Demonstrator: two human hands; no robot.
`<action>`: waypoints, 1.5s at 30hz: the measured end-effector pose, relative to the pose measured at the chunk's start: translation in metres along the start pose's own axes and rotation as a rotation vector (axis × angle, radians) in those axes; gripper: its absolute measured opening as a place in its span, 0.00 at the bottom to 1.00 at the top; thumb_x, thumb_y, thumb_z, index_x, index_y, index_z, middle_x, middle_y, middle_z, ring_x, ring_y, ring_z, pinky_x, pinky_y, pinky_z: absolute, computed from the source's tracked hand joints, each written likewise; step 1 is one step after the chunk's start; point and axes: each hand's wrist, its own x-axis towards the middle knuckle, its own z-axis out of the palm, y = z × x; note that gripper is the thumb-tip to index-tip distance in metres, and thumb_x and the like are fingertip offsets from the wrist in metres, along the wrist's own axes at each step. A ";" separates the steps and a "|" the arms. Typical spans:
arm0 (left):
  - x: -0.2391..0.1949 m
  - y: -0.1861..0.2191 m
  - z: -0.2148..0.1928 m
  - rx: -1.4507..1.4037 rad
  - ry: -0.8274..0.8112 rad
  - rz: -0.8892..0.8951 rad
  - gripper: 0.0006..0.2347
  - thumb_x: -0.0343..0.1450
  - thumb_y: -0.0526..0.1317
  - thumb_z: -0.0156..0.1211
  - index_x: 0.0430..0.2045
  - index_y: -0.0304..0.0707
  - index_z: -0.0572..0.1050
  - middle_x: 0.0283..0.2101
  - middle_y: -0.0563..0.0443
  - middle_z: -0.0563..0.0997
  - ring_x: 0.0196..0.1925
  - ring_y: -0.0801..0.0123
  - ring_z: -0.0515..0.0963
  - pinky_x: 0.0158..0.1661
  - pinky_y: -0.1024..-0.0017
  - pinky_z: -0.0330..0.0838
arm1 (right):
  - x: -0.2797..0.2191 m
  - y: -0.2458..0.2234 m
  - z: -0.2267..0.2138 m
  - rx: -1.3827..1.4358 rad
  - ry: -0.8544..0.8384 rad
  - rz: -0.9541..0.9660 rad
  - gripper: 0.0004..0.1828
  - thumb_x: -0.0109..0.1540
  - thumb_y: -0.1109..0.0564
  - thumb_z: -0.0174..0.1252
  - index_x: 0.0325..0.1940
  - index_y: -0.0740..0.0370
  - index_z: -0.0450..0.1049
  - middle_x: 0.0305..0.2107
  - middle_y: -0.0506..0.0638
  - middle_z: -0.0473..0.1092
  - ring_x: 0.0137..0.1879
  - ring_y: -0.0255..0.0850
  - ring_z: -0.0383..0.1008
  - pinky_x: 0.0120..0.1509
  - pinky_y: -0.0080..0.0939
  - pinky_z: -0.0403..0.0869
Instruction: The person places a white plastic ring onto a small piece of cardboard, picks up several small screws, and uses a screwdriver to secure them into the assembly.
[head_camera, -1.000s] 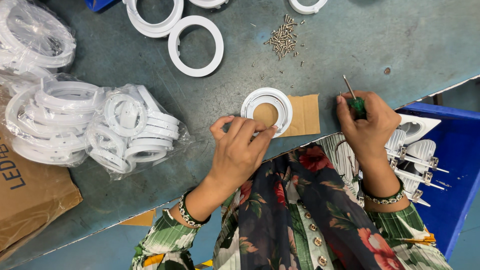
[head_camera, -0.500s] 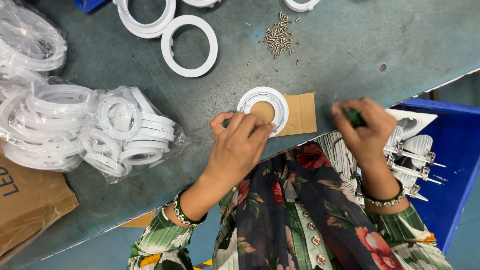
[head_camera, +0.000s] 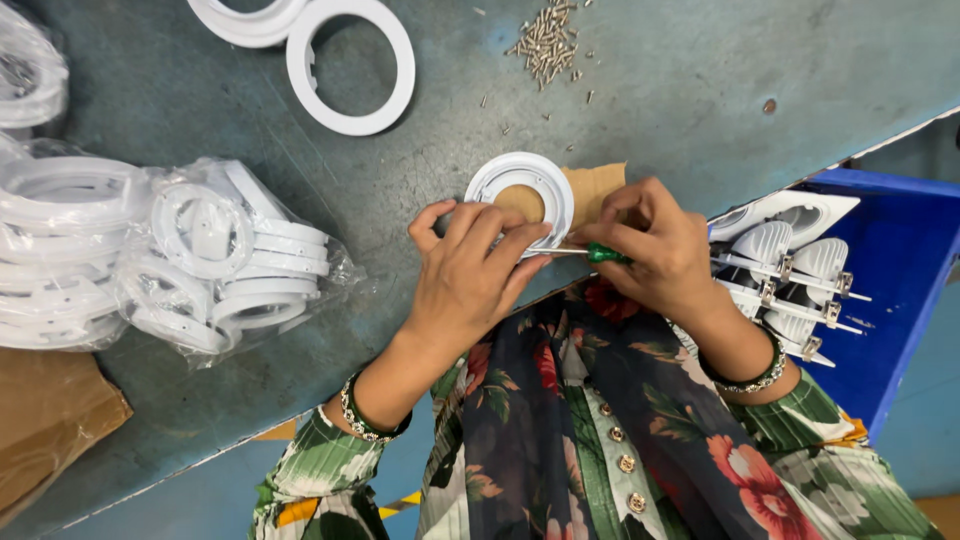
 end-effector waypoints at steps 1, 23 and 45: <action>0.000 -0.001 0.001 -0.012 0.000 0.001 0.14 0.70 0.44 0.69 0.49 0.49 0.78 0.44 0.60 0.75 0.53 0.66 0.75 0.61 0.53 0.52 | 0.001 0.000 0.000 -0.025 -0.015 0.005 0.16 0.50 0.64 0.73 0.41 0.56 0.82 0.37 0.48 0.67 0.35 0.37 0.73 0.35 0.38 0.70; -0.006 -0.009 0.008 -0.079 0.026 -0.009 0.13 0.70 0.44 0.70 0.47 0.49 0.79 0.44 0.60 0.75 0.53 0.67 0.74 0.60 0.53 0.54 | 0.005 0.001 -0.001 -0.057 -0.075 -0.024 0.23 0.46 0.67 0.72 0.44 0.54 0.83 0.34 0.46 0.66 0.35 0.38 0.72 0.37 0.39 0.71; -0.006 -0.016 0.012 -0.251 0.035 -0.060 0.14 0.68 0.41 0.68 0.47 0.45 0.78 0.44 0.58 0.75 0.53 0.67 0.75 0.59 0.52 0.57 | -0.001 0.005 0.012 -0.076 0.014 0.050 0.16 0.50 0.63 0.75 0.40 0.59 0.80 0.32 0.47 0.69 0.31 0.37 0.70 0.34 0.37 0.67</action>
